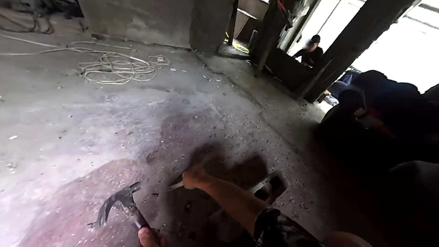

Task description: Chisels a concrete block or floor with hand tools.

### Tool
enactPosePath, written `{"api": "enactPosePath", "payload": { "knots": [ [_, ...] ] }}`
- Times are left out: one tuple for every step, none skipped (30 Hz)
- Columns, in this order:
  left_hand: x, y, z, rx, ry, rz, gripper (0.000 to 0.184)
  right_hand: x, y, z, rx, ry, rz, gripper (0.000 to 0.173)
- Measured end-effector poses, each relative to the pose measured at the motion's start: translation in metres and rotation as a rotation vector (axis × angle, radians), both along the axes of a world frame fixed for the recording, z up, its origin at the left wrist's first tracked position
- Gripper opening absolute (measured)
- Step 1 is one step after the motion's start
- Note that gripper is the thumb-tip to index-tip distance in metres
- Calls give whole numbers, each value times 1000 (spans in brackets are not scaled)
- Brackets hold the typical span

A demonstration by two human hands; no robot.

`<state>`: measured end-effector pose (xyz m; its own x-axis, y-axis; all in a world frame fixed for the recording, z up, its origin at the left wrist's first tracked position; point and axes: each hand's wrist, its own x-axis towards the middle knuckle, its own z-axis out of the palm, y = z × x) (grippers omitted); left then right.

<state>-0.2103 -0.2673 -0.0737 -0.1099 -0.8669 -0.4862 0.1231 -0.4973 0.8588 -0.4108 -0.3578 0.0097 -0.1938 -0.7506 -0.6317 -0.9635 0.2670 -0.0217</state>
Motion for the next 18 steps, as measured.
{"api": "enactPosePath", "payload": {
  "knots": [
    [-9, 2, -12, 12, -42, -13, 53, -1, -1, 2, 8, 7, 5, 32],
    [-15, 0, -20, 88, -83, -65, 56, -1, -1, 3, 17, 13, 7, 32],
    [-14, -8, -22, 177, -91, -126, 58, 1, 0, 4, 22, 18, 10, 32],
    [-9, -18, -19, 236, -64, -156, 57, 2, -1, 4, 19, 23, 14, 32],
    [-2, -25, -12, 251, -24, -147, 56, 3, -2, 4, 12, 22, 19, 32],
    [4, -27, -4, 225, 10, -116, 54, 3, -2, 3, 4, 12, 16, 32],
    [8, -24, 5, 173, 39, -65, 54, 2, -1, 3, 1, 5, 10, 33],
    [9, -19, 11, 120, 67, -9, 54, 2, -1, 3, 5, 3, 4, 32],
    [6, -13, 12, 77, 83, 40, 54, 2, -1, 3, 11, 4, 3, 32],
    [0, -7, 5, 49, 73, 58, 55, 2, -3, 4, 18, 7, 7, 33],
    [-7, -4, -7, 56, 30, 38, 55, 2, -4, 7, 21, 7, 12, 33],
    [-12, -5, -17, 112, -21, -26, 56, 3, -3, 10, 19, 1, 14, 34],
    [-14, -13, -21, 194, -40, -124, 58, 4, -2, 16, 15, -9, 6, 35],
    [-12, -24, -16, 256, -27, -175, 58, 5, -1, 22, 3, -23, -8, 35],
    [-9, -32, -6, 281, -4, -174, 58, 5, 0, 24, -8, -35, -21, 36],
    [-3, -31, 4, 277, 13, -138, 57, 6, 2, 22, -24, -38, -21, 36],
    [4, -26, 13, 257, 24, -78, 56, 5, 4, 14, -35, -25, 6, 35],
    [7, -22, 17, 230, 36, -2, 55, 5, 3, 5, -31, -15, 27, 34]
  ]
}}
